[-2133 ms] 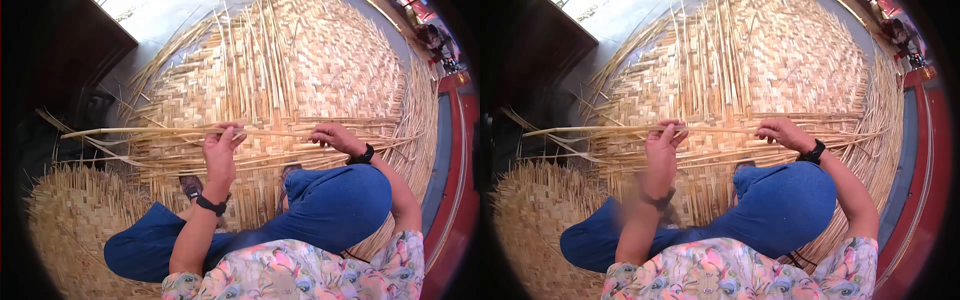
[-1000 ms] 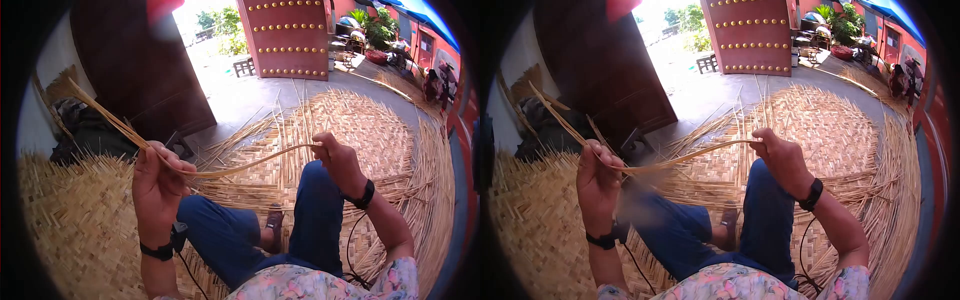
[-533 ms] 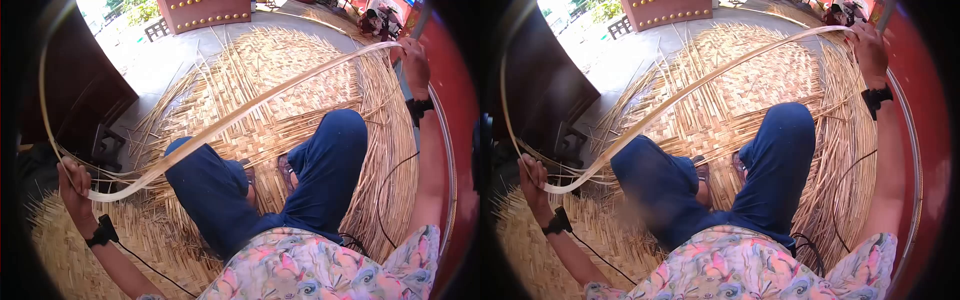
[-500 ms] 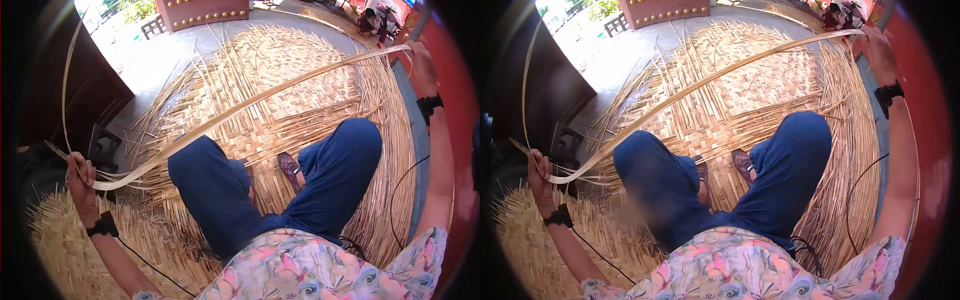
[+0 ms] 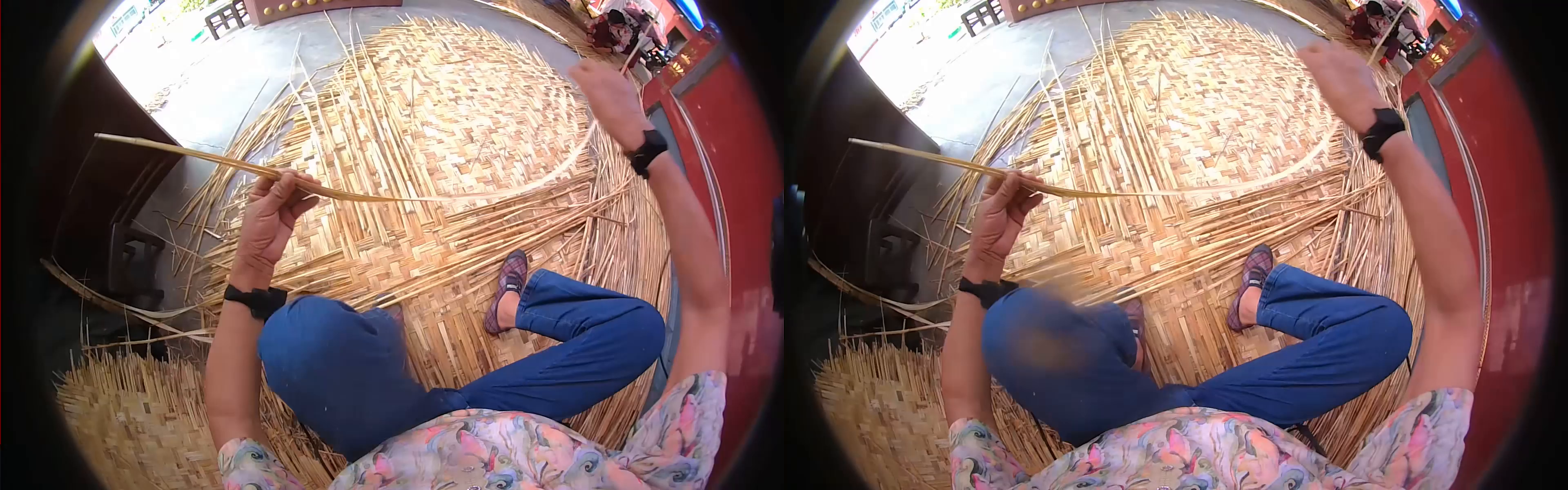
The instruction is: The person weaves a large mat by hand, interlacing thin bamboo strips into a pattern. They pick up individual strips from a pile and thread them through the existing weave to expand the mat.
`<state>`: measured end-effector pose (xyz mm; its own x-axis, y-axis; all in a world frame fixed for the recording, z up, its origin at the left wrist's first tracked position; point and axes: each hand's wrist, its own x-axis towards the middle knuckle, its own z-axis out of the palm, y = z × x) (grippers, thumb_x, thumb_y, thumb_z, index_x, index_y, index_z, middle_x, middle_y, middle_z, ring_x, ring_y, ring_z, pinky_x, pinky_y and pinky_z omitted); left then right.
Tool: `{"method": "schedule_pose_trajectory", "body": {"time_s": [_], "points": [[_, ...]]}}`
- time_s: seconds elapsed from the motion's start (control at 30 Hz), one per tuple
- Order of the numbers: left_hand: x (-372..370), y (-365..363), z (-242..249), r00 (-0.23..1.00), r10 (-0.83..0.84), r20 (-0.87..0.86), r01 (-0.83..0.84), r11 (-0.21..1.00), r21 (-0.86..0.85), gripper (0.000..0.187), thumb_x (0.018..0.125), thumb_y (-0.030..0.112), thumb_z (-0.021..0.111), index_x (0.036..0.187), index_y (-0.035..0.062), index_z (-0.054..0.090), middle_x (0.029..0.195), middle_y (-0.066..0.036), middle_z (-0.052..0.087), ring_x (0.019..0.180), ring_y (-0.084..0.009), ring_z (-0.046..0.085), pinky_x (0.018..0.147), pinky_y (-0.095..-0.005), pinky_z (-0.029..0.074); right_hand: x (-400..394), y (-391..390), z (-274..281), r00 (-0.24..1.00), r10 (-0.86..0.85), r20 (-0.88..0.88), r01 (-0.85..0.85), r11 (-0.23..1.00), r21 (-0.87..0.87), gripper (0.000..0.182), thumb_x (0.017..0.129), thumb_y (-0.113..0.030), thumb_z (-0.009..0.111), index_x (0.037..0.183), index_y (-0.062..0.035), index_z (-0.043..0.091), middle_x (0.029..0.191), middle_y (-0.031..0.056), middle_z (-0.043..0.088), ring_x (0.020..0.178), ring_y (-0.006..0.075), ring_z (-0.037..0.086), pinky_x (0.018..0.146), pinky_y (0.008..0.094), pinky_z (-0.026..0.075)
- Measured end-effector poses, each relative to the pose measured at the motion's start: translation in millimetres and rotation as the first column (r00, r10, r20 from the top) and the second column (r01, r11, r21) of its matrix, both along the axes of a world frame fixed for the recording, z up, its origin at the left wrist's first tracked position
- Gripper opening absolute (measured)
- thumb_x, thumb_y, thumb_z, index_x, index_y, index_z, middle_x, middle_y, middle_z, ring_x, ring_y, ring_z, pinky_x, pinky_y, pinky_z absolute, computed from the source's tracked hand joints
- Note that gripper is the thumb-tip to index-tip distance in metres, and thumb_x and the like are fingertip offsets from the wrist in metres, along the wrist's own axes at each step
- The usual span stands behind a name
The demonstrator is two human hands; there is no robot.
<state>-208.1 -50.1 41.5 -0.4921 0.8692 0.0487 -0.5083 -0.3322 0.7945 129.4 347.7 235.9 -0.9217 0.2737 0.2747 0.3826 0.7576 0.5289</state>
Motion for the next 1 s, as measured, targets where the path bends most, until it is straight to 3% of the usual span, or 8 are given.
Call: {"method": "schedule_pose_trajectory", "body": {"time_s": [0.13,0.23,0.37,0.5,0.57,0.8,0.93,1.0], "points": [[28,77,-51,0.981,-0.105,0.164,0.118,0.991,-0.07,0.014,0.102,0.013,0.063,0.113,0.0065,0.068,0.104,-0.013,0.075,0.099,-0.0228,0.074,0.085,-0.0377,0.064,-112,-129,-146,0.889,0.351,-0.294,-0.457,0.641,-0.617,0.067,0.091,-0.055,0.067,0.134,-0.0048,0.059,0.127,0.014,0.067,0.116,0.0288,0.063,0.098,0.0402,0.051],[20,108,-88,0.972,-0.043,0.231,0.079,0.985,-0.151,0.016,0.103,0.017,0.063,0.114,0.0062,0.068,0.096,-0.007,0.073,0.083,-0.0163,0.069,0.076,-0.0305,0.058,-107,-169,-228,0.955,0.239,-0.177,-0.243,0.28,-0.929,0.049,0.097,-0.039,0.064,0.13,-0.0048,0.054,0.111,0.0164,0.068,0.094,0.0368,0.067,0.083,0.0463,0.053],[-14,131,-152,0.984,-0.168,0.066,0.18,0.936,-0.302,0.038,0.105,0.032,0.059,0.125,0.0,0.063,0.09,-0.003,0.068,0.075,-0.0113,0.058,0.07,-0.0276,0.052,-58,-140,-341,0.968,0.247,-0.045,-0.086,0.157,-0.984,0.015,0.1,-0.013,0.054,0.113,-0.0079,0.055,0.098,0.0123,0.067,0.082,0.0364,0.067,0.07,0.0473,0.054],[5,177,-176,0.956,-0.287,-0.053,0.204,0.786,-0.583,0.067,0.105,0.044,0.056,0.146,-0.0073,0.045,0.12,-0.014,0.063,0.116,-0.0208,0.059,0.087,-0.037,0.057,-56,-88,-399,0.955,-0.296,0.004,-0.044,-0.154,-0.987,0.013,0.102,-0.01,0.05,0.113,-0.0048,0.055,0.096,0.0147,0.068,0.079,0.036,0.067,0.072,0.0451,0.056],[-1,200,-217,0.969,-0.241,0.06,0.197,0.598,-0.777,0.069,0.106,0.043,0.055,0.15,-0.008,0.04,0.128,-0.018,0.059,0.126,-0.0252,0.056,0.091,-0.0398,0.057,-93,-56,-414,0.583,-0.804,0.116,-0.319,-0.358,-0.877,0.014,0.103,-0.009,0.047,0.113,-0.0026,0.054,0.097,0.0165,0.07,0.08,0.035,0.068,0.074,0.0429,0.057],[-10,211,-268,0.973,-0.23,-0.031,0.127,0.641,-0.757,0.027,0.097,0.01,0.063,0.12,-0.0039,0.062,0.111,-0.009,0.063,0.09,-0.0115,0.061,0.075,-0.0263,0.052,-185,7,-456,0.943,-0.333,0.007,0.106,0.28,-0.954,0.018,0.103,-0.009,0.044,0.111,0.0029,0.053,0.103,0.0266,0.07,0.095,0.0463,0.067,0.083,0.0501,0.054],[18,189,-296,0.91,0.036,-0.412,-0.25,0.842,-0.478,0.019,0.098,0.013,0.065,0.115,0.0054,0.063,0.114,-0.002,0.059,0.095,-0.0076,0.056,0.074,-0.0257,0.049,-193,12,-459,0.924,-0.369,-0.096,-0.044,0.148,-0.988,0.019,0.101,-0.007,0.041,0.111,0.005,0.053,0.094,0.028,0.067,0.092,0.0417,0.07,0.079,0.0491,0.056],[12,196,-270,1.0,0.001,0.001,0.0,0.772,-0.635,0.021,0.099,0.018,0.066,0.118,0.0094,0.061,0.116,-0.002,0.058,0.102,-0.0092,0.055,0.081,-0.028,0.049,-188,16,-455,0.882,-0.386,0.271,0.161,-0.293,-0.942,0.023,0.104,-0.01,0.038,0.115,0.0014,0.055,0.097,0.0185,0.068,0.085,0.0298,0.071,0.075,0.0428,0.056]]}}
